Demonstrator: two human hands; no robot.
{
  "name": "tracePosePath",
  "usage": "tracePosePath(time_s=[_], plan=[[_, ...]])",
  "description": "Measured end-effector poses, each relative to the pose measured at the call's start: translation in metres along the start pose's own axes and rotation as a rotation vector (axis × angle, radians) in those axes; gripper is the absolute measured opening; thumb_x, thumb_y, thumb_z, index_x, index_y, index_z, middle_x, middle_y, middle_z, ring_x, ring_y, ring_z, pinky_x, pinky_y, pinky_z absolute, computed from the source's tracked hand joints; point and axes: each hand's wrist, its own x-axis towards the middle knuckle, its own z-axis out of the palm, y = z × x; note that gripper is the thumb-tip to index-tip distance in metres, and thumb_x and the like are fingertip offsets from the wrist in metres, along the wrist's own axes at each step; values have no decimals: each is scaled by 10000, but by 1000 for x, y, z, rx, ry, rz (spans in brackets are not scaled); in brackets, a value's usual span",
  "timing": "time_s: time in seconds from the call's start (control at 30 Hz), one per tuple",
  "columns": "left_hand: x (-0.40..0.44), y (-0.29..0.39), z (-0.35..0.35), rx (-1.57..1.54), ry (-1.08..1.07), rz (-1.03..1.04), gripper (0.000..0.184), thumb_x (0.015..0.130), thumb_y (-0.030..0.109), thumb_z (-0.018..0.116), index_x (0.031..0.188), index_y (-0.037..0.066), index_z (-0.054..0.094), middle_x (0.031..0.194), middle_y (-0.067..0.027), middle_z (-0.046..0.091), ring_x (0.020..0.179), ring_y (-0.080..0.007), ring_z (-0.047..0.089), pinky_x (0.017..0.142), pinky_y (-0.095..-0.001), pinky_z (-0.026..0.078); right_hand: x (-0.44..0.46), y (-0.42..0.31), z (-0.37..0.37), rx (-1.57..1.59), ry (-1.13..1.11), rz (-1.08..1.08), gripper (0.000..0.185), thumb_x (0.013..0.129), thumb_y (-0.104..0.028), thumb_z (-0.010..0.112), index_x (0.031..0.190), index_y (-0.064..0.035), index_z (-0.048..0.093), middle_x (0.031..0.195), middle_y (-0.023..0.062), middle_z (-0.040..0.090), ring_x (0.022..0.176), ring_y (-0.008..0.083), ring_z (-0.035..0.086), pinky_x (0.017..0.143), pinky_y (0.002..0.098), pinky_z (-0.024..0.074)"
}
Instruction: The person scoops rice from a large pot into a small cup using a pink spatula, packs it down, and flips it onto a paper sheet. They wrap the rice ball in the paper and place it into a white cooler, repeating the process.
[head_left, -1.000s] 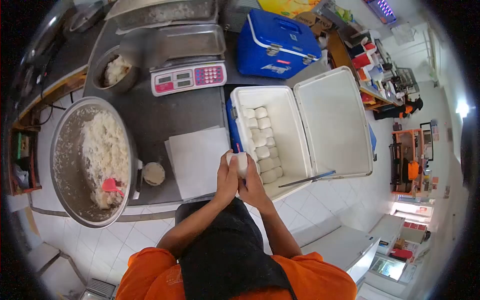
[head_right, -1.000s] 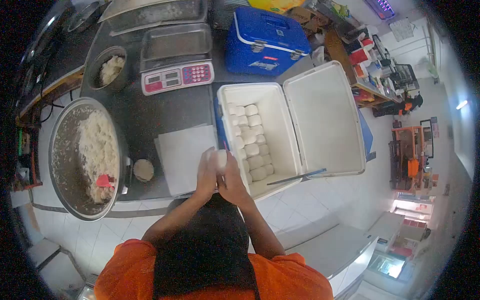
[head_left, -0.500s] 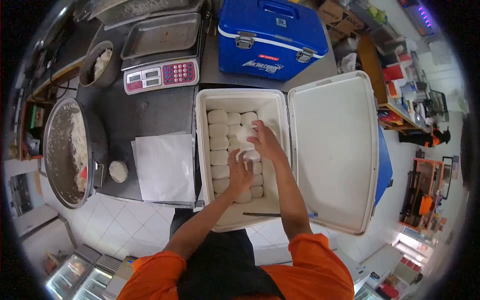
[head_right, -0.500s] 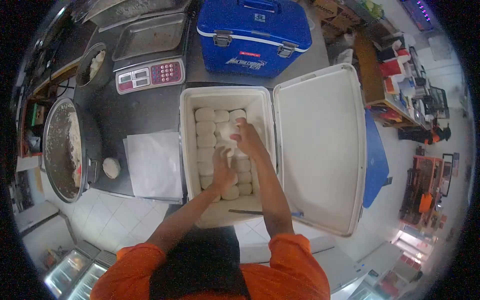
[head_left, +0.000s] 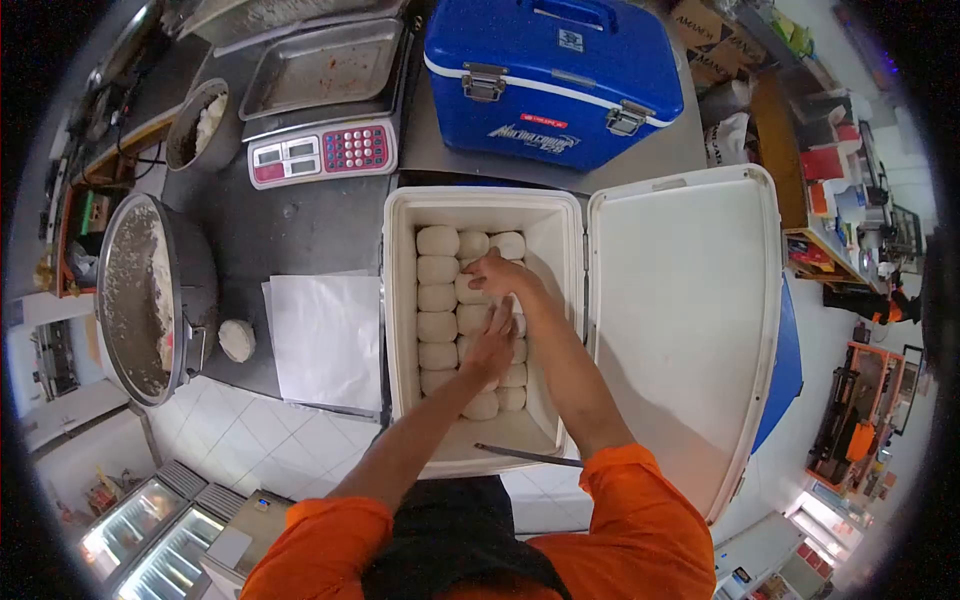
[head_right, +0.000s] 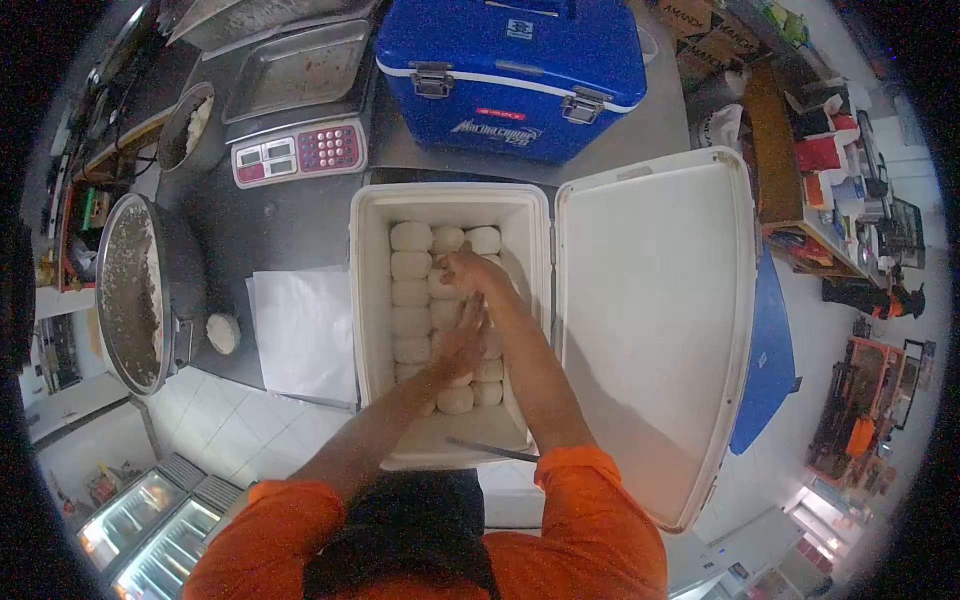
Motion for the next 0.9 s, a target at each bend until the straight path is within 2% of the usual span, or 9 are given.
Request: tracePosePath(time_s=[0.07, 0.17, 0.27, 0.33, 0.47, 0.57, 0.7, 0.8, 0.9], plan=[[24, -8, 19, 167, 42, 101, 598, 957, 279, 427, 1457, -45, 376, 1588, -191, 227, 1482, -379, 139, 1206, -455, 144, 6, 1, -2, -10, 13, 28, 508, 865, -265, 699, 1344, -135, 591, 1220, 184, 657, 1140, 313, 617, 965, 367, 482], [37, -15, 55, 214, 32, -119, 583, 972, 309, 403, 1450, -25, 404, 1570, -202, 264, 1475, -383, 157, 1210, -458, 130, 14, 5, -4, -78, -33, 26, 482, 865, -262, 693, 1315, -111, 608, 1184, 201, 668, 1111, 329, 632, 947, 375, 493], [28, -28, 44, 211, 19, -25, 605, 968, 360, 404, 1433, -26, 431, 1551, -201, 304, 1463, -379, 192, 1211, -470, 122, -11, -9, -13, -47, 162, 66, 437, 868, -257, 687, 1254, -58, 633, 1146, 210, 678, 1067, 350, 647, 935, 393, 496], [28, -31, 19, 217, -53, -29, 647, 944, 428, 432, 1400, -30, 473, 1541, -195, 326, 1455, -369, 218, 1213, -477, 116, -37, -4, -9, 100, 706, 14, 428, 860, -259, 706, 1203, -11, 638, 1127, 212, 683, 1033, 342, 661, 922, 391, 509], [33, -32, 5, 206, -73, 22, 664, 918, 454, 468, 1365, -35, 509, 1529, -208, 344, 1450, -368, 226, 1212, -475, 120, -117, -42, -9, 372, 771, 2, 340, 929, -231, 669, 1184, -7, 642, 1095, 140, 704, 1013, 213, 670, 868, 341, 540], [19, -27, -22, 11, -125, -33, 662, 910, 452, 487, 1354, -39, 515, 1513, -236, 356, 1446, -377, 231, 1208, -478, 132, -164, -56, 4, 473, 841, 120, 267, 953, -178, 640, 1153, -3, 661, 1096, 84, 701, 968, 161, 657, 842, 301, 536], [-65, -44, -57, -414, 421, 283, 562, 909, 297, 562, 1371, -16, 498, 1512, -240, 342, 1425, -394, 280, 1188, -497, 202, -191, -145, -8, 570, 880, 175, 159, 919, -95, 667, 1031, 10, 712, 1125, 102, 677, 999, 169, 639, 825, 298, 532], [-177, -87, -64, -913, 557, 230, 467, 892, 217, 606, 1296, -12, 551, 1430, -253, 426, 1344, -409, 395, 1129, -495, 320, -157, -201, 20, 560, 1021, -84, 69, 842, -52, 747, 867, 4, 715, 1096, 129, 668, 976, 193, 638, 801, 299, 527], [-284, -147, -34, -1165, 529, -160, 328, 905, 182, 616, 1159, -27, 617, 1195, -235, 606, 1159, -387, 569, 1001, -461, 460, -87, -280, 69, 465, 958, -340, 304, 676, -87, 894, 773, -29, 612, 1019, 121, 656, 926, 189, 630, 763, 290, 527]])
